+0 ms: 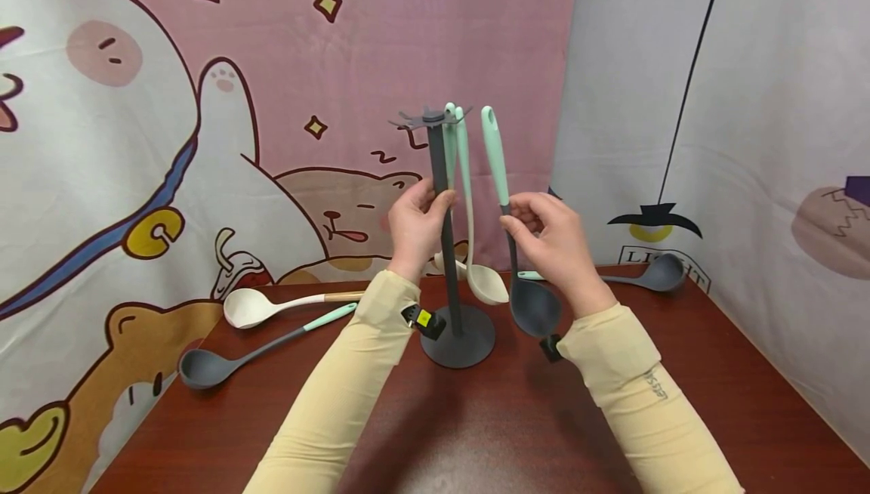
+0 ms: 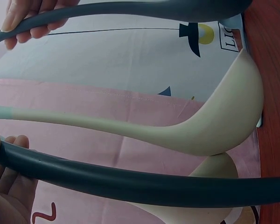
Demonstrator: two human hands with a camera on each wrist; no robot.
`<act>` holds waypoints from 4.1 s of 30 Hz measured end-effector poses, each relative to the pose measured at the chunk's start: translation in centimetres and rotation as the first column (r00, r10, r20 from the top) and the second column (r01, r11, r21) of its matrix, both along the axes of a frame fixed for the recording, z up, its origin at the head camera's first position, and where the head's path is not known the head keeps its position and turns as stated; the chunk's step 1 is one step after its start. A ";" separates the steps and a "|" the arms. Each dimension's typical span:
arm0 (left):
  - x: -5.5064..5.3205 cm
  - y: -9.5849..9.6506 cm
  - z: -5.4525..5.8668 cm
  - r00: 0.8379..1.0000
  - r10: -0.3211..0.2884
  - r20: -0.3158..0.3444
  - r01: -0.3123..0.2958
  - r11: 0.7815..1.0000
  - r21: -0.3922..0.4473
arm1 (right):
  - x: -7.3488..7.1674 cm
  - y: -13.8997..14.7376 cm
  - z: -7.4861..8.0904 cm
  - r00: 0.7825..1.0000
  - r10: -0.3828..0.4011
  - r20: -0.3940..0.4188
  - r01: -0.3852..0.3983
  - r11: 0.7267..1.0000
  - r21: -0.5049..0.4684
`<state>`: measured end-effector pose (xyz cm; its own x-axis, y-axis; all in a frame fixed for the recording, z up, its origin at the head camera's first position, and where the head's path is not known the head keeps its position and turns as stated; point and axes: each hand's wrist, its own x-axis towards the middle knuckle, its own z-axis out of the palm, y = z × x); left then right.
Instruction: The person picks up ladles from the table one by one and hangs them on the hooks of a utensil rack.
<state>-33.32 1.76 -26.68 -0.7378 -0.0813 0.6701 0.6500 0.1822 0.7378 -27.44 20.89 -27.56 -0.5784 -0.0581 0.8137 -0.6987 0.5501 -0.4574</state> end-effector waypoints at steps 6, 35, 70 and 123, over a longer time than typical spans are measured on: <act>-0.1 0.0 -0.1 1.000 -0.001 0.000 0.001 1.000 0.001 | 0.0 -0.4 0.1 1.000 -0.021 0.021 0.021 1.000 0.004; 0.0 0.0 -0.1 1.000 0.001 0.009 -0.001 1.000 -0.003 | -0.6 -2.2 0.0 0.999 0.012 0.053 -0.011 1.000 -0.016; 0.0 0.0 -0.1 1.000 -0.007 -0.023 0.007 1.000 -0.006 | -0.6 -3.7 -0.3 0.980 0.048 0.193 -0.044 0.999 -0.022; 0.0 0.0 0.0 0.999 -0.002 -0.033 0.002 1.000 -0.001 | -3.1 3.7 -7.4 0.941 -0.032 0.336 -0.099 0.926 0.365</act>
